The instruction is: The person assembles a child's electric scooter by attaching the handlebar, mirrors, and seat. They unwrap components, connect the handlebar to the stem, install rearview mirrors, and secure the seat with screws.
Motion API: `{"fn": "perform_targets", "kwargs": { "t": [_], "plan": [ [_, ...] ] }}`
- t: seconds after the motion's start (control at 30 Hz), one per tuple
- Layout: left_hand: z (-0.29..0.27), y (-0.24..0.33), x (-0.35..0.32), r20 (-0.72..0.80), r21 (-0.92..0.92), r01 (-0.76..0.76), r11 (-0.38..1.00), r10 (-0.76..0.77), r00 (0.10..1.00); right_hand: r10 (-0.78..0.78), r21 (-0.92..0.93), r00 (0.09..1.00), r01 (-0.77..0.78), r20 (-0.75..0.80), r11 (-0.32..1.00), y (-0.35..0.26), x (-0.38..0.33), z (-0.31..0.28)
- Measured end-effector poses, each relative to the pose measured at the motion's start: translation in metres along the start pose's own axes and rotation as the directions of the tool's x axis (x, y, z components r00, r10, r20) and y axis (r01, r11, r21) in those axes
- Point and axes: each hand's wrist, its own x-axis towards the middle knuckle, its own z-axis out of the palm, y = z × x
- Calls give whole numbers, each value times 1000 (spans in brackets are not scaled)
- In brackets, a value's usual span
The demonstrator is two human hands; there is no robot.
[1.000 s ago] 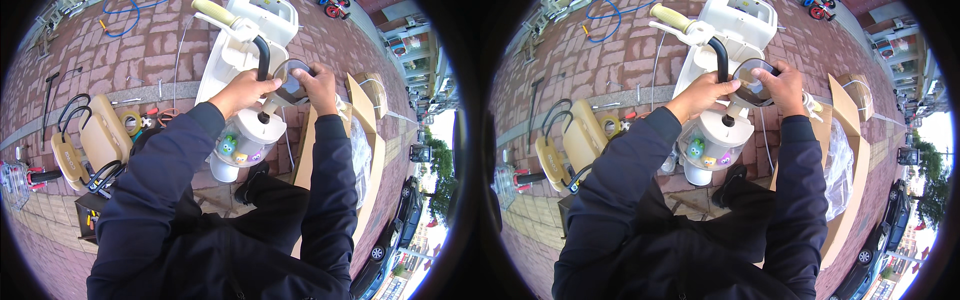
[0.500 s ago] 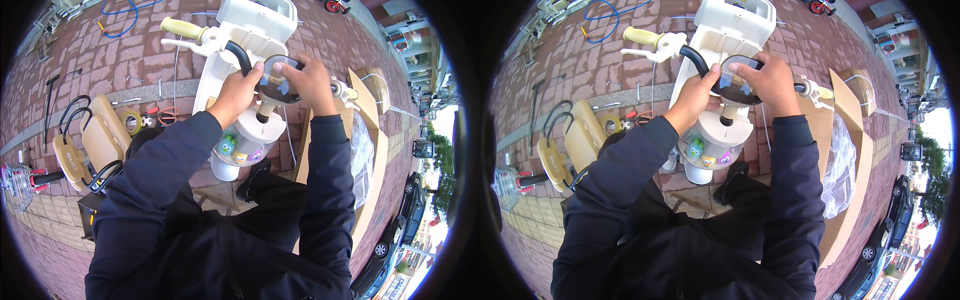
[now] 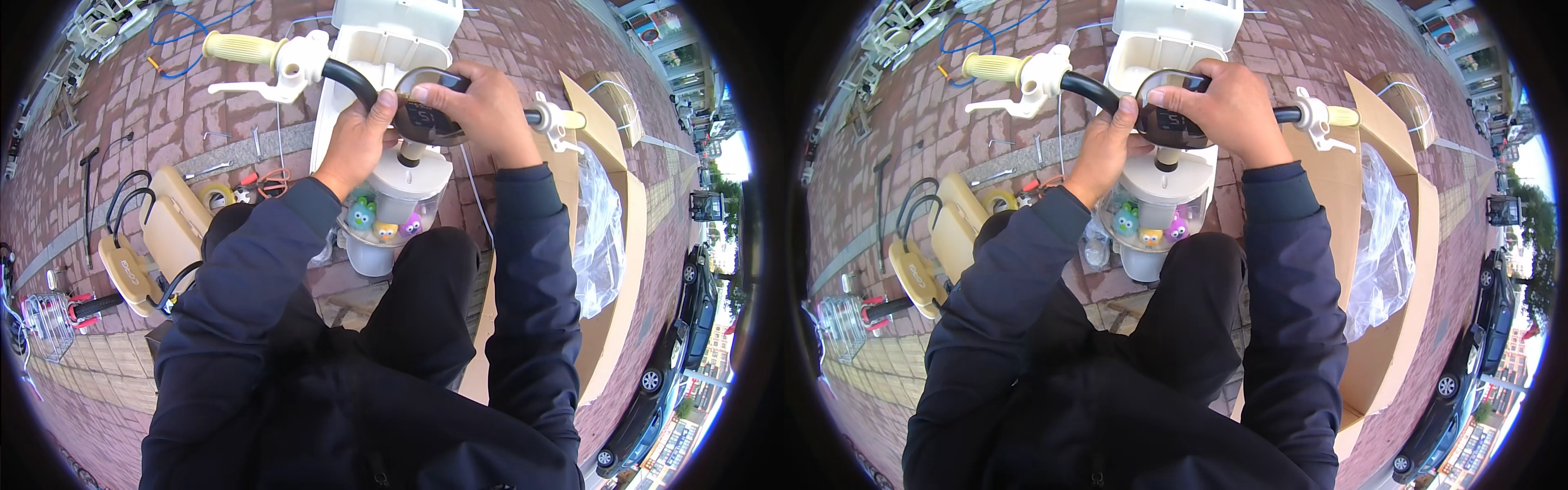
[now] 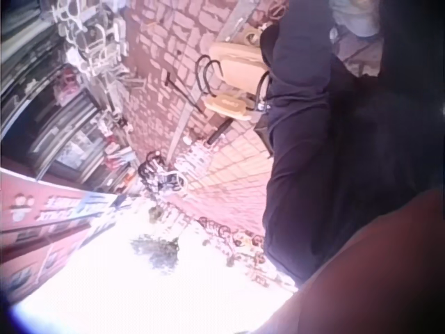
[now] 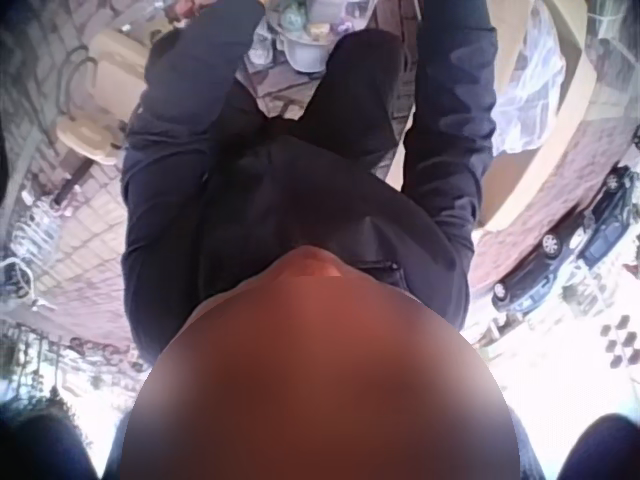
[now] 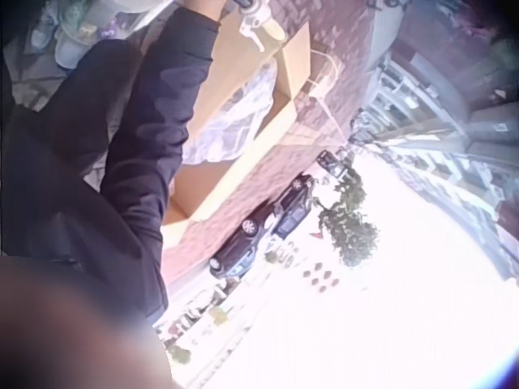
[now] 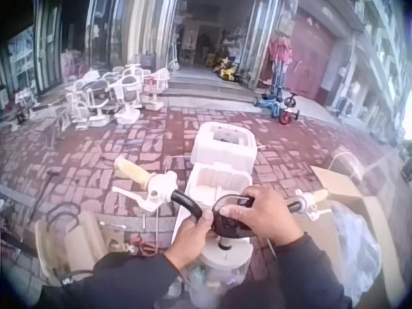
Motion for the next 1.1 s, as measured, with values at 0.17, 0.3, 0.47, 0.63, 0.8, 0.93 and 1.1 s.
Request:
{"fn": "perform_targets", "kwargs": {
  "t": [0.17, 0.3, 0.47, 0.63, 0.8, 0.93, 1.1],
  "plan": [
    [-6, 1, 10, 60, -63, 12, 998, -9, 998, 41, 64, 999, -39, -28, 997, 10, 23, 10],
    [-13, -6, 22, 122, 40, 47, 998, -52, 991, 88, 178, 995, -79, -43, 981, 29, 39, 16],
    [-21, -12, 23, 224, 442, 29, 896, -141, 964, 311, 387, 950, -303, 44, 871, 65, 50, 20],
    [-9, -22, 8, 175, 669, -33, 742, -114, 978, 432, 584, 899, -390, 72, 712, 107, 59, 42],
    [3, -29, -4, 37, 641, -18, 767, -7, 999, 446, 649, 890, -397, 97, 649, 124, 62, 50],
    [7, -33, -10, -27, 625, -49, 779, 84, 996, 486, 666, 874, -376, 23, 644, 115, 62, 49],
    [8, -35, -11, -53, 618, -43, 785, 96, 994, 411, 604, 911, -349, 38, 717, 100, 61, 41]
  ]
}}
